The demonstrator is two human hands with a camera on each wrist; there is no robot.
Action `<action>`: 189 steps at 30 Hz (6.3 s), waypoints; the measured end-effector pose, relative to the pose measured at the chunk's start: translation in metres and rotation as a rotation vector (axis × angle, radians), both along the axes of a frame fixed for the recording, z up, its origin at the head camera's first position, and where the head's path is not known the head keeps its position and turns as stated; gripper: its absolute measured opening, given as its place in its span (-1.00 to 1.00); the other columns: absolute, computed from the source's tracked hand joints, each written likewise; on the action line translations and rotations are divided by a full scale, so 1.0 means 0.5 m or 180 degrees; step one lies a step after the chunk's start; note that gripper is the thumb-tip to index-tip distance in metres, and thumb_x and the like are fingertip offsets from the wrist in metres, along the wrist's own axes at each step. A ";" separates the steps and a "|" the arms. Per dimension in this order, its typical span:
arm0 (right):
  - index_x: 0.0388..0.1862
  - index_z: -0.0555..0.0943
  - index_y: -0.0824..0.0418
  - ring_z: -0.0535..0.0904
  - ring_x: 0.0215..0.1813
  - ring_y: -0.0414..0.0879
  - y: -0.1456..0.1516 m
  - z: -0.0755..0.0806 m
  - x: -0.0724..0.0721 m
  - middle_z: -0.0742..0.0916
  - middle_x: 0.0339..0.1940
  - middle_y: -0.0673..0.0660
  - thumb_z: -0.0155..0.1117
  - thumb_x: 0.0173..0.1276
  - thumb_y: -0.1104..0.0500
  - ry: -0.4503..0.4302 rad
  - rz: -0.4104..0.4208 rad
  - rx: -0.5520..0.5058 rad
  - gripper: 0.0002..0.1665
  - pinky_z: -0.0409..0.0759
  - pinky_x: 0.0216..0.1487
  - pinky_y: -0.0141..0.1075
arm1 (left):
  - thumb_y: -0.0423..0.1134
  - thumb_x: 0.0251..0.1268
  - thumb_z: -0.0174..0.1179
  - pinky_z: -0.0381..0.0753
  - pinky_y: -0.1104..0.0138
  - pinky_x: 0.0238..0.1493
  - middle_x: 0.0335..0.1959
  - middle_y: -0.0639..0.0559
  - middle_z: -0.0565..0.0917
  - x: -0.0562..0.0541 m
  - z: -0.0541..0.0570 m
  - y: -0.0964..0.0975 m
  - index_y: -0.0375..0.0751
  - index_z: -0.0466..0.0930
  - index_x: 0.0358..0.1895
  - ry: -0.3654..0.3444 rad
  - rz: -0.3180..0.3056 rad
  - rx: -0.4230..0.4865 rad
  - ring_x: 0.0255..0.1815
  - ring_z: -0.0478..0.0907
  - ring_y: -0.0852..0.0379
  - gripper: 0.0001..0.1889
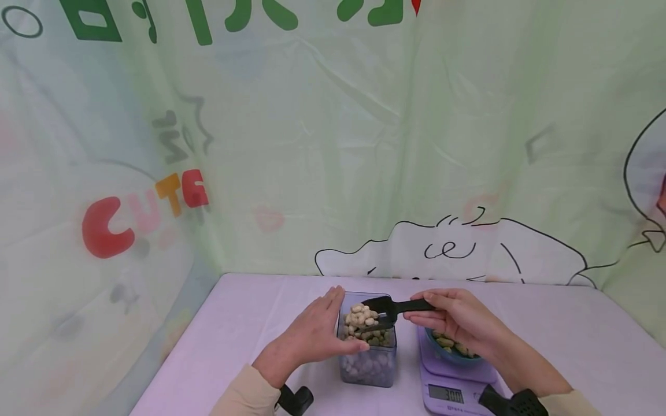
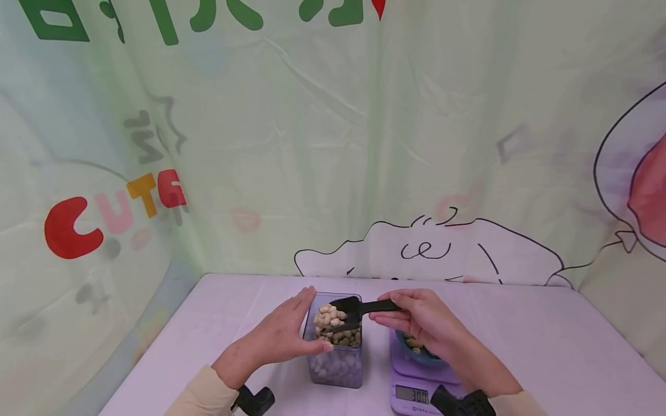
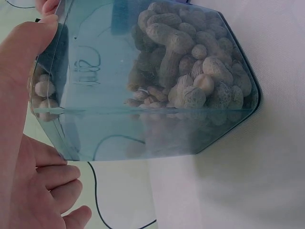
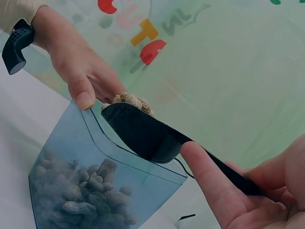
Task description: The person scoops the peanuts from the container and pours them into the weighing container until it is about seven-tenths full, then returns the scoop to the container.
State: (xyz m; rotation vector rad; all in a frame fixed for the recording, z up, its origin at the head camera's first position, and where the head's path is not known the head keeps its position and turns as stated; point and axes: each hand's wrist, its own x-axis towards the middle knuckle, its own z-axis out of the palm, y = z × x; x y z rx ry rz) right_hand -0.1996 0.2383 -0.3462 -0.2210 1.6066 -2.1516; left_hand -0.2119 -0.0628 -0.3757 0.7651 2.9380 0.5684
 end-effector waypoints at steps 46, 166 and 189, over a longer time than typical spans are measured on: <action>-0.07 0.71 0.10 0.74 0.06 0.03 0.167 0.023 0.045 0.76 -0.02 0.09 -0.01 0.60 0.18 -0.0088 -0.0551 -0.0084 -0.70 0.65 0.13 -0.22 | 0.55 0.23 -0.08 0.09 0.09 0.60 0.64 -0.15 -0.08 -0.004 0.025 0.035 -0.28 -0.13 0.60 -0.0010 -0.0128 0.0093 0.66 -0.10 -0.01 0.14; 0.21 0.49 0.46 0.80 -0.13 -0.06 0.257 0.014 0.110 0.81 -0.19 -0.10 -0.03 0.60 0.05 0.0939 -0.1614 0.1611 -0.49 0.72 -0.11 -0.30 | 0.48 0.33 -0.14 0.21 0.29 0.54 0.47 0.14 0.37 -0.024 0.054 0.300 -0.08 0.26 0.50 0.0817 -0.0843 -0.1454 0.51 0.25 0.26 -0.12; 0.40 0.26 0.56 0.77 -0.03 -0.10 0.184 0.047 0.101 0.80 -0.05 -0.04 -0.14 0.63 -0.05 0.1010 -0.1449 0.1815 -0.29 0.70 -0.04 -0.39 | 0.35 0.43 -0.10 0.18 0.23 0.57 0.54 -0.08 0.25 -0.035 0.095 0.162 -0.28 0.11 0.54 0.0797 -0.0673 -0.0922 0.57 0.19 0.08 -0.12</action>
